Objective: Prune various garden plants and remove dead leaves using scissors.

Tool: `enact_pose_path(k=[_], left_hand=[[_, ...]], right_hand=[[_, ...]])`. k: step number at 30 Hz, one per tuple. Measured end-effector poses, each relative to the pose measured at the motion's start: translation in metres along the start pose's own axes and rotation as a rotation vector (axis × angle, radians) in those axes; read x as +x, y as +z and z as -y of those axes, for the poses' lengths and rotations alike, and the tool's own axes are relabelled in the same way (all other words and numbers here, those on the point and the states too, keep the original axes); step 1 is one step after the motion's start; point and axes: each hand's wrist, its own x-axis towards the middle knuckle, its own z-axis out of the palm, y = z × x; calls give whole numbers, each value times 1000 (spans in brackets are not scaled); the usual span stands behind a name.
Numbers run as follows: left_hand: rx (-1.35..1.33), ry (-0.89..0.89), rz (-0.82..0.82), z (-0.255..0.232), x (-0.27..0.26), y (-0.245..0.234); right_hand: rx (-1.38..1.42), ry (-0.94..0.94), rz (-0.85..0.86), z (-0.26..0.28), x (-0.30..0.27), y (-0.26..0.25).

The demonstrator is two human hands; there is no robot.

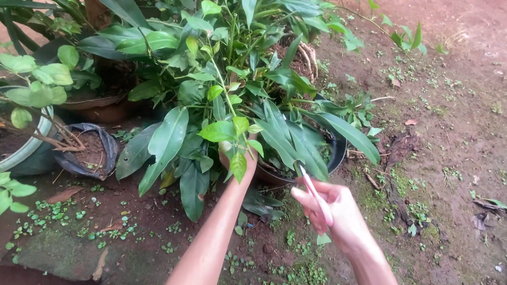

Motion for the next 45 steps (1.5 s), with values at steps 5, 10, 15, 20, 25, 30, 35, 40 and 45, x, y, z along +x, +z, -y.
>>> enact_pose_path(k=[5, 10, 15, 20, 25, 30, 35, 40, 45], left_hand=[[1313, 99, -392, 84, -33, 147], [2631, 191, -765, 129, -65, 209], [2698, -292, -153, 127, -91, 204], [2890, 21, -235, 139, -64, 225], [2658, 281, -287, 69, -12, 125], [2282, 498, -192, 1, 16, 23], [3005, 732, 101, 45, -10, 87], [2832, -132, -128, 126, -37, 217], [2693, -869, -8, 93, -66, 207]], right_hand=[[-32, 68, 9, -10, -7, -1], [-63, 37, 88, -22, -8, 0], [-23, 14, 115, -23, -12, -2], [-29, 41, 60, -20, -16, -6], [-56, 53, 68, -18, -20, 0], [-52, 53, 95, -15, -21, 4], [-52, 67, 71, -11, -20, 3], [-35, 58, 70, -18, -15, -2], [-52, 35, 84, -18, -18, -5]])
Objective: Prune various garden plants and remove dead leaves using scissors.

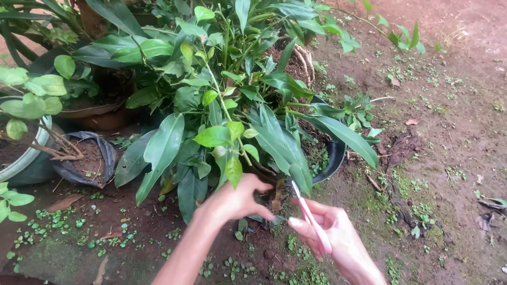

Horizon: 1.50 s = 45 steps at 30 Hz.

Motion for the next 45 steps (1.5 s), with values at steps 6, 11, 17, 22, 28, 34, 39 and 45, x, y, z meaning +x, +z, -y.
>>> enact_pose_path(k=[6, 11, 17, 22, 28, 34, 39, 45], left_hand=[[287, -139, -669, -18, -31, -84], [74, 75, -948, -10, 23, -122], [-189, -39, -774, 13, 82, -118], [-153, -138, -803, 13, 101, -110], [-275, -238, -861, 18, 108, -111], [-90, -132, -890, -5, 68, -119], [-125, -127, -713, -24, 32, -124], [107, 281, -260, -22, 15, -102]], right_hand=[[-33, 49, 236, -26, -6, -16], [141, 45, 441, -30, -2, -4], [176, 7, 271, 6, 8, 28], [240, -6, 194, 25, 21, 42], [240, -48, 149, 22, 27, 43], [191, -29, 153, 17, 25, 36], [223, -3, 114, 20, 16, 35], [262, -50, 93, 7, 14, 22]])
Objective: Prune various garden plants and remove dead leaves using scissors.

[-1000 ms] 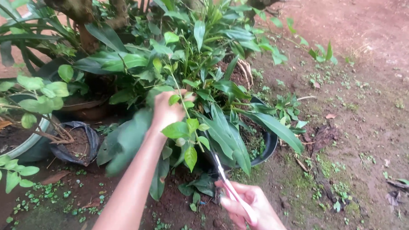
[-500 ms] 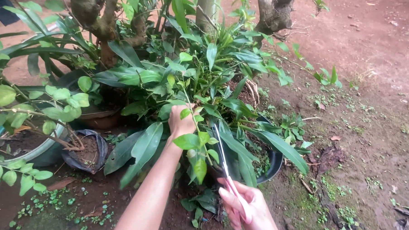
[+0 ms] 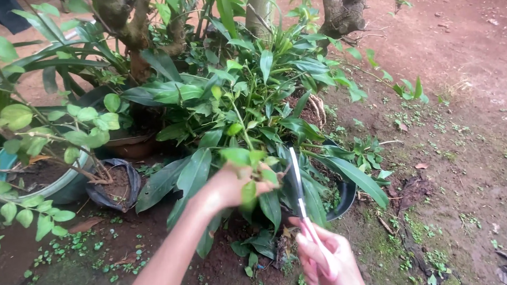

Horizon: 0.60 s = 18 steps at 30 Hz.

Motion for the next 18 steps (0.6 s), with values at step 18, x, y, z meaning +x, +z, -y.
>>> enact_pose_path(k=[18], left_hand=[[-162, -178, 533, -89, -70, 73]], right_hand=[[30, -146, -155, 14, -32, -26]])
